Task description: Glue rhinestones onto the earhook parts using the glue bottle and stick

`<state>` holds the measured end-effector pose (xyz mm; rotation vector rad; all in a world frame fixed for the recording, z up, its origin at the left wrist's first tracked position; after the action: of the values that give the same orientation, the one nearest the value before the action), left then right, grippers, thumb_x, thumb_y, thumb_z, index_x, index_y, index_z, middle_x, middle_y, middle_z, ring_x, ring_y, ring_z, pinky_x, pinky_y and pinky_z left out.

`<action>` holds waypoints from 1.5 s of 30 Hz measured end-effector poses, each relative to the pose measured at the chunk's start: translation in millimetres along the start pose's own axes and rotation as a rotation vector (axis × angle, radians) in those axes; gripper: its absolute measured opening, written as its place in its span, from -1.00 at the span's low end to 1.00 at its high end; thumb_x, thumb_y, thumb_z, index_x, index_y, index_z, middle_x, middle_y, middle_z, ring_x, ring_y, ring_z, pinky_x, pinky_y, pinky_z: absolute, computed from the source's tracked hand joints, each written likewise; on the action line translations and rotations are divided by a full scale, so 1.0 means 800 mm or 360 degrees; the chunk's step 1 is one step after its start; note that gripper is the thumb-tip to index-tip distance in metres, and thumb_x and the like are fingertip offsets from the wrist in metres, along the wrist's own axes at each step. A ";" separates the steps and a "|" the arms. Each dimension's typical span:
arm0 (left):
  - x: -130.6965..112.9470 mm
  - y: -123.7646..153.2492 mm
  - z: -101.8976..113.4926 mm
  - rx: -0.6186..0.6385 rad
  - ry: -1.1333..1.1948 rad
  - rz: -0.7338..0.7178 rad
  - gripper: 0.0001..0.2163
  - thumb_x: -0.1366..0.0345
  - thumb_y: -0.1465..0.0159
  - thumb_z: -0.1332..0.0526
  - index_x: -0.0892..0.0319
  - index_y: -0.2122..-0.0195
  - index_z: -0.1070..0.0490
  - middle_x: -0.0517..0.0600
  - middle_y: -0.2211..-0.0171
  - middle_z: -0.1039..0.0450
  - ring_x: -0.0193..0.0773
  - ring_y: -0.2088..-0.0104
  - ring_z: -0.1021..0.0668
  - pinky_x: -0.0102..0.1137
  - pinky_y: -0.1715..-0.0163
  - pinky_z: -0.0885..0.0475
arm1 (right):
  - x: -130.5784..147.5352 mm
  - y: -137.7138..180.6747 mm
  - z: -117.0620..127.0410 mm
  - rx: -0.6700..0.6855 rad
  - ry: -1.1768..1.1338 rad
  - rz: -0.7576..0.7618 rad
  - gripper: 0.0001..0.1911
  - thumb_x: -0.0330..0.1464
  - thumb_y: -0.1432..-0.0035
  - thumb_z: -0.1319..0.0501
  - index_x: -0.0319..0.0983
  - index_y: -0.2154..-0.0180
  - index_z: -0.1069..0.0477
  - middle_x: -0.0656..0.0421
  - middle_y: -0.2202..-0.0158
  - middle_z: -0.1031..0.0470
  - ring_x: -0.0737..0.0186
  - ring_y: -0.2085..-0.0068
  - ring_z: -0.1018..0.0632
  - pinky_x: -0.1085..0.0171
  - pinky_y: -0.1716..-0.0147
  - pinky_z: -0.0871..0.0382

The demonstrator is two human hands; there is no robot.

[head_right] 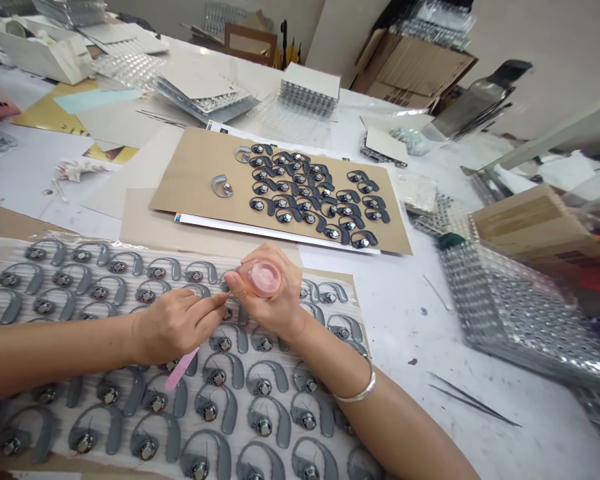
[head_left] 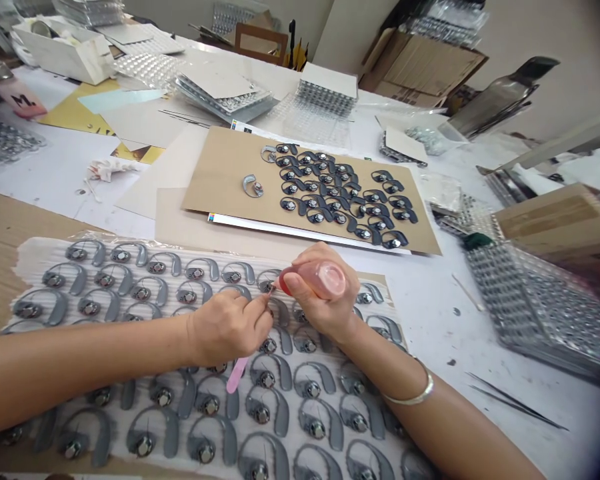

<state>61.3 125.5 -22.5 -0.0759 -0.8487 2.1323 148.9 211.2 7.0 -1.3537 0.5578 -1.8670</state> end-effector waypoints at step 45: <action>0.006 -0.001 0.000 0.0041 0.0061 0.0047 -0.85 0.51 -0.29 -0.06 0.29 0.41 -0.34 0.12 0.38 -0.56 -0.32 0.59 -0.52 -0.41 0.62 -0.39 | 0.000 0.001 0.008 -0.0082 0.0072 0.0054 -0.89 -0.39 -0.04 -0.27 -0.20 0.46 -0.34 0.21 0.52 -0.40 0.30 0.49 -0.40 0.24 0.49 -0.34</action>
<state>58.6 129.2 -21.5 -0.1164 -0.8019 2.1617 155.1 211.1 8.2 -1.3302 0.6520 -1.8714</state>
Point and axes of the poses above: each hand's wrist, its own y-axis away from the middle knuckle, its own z-axis out of the back of the hand, x = y × z, the point moved 8 cm from there along -y, towards the middle knuckle
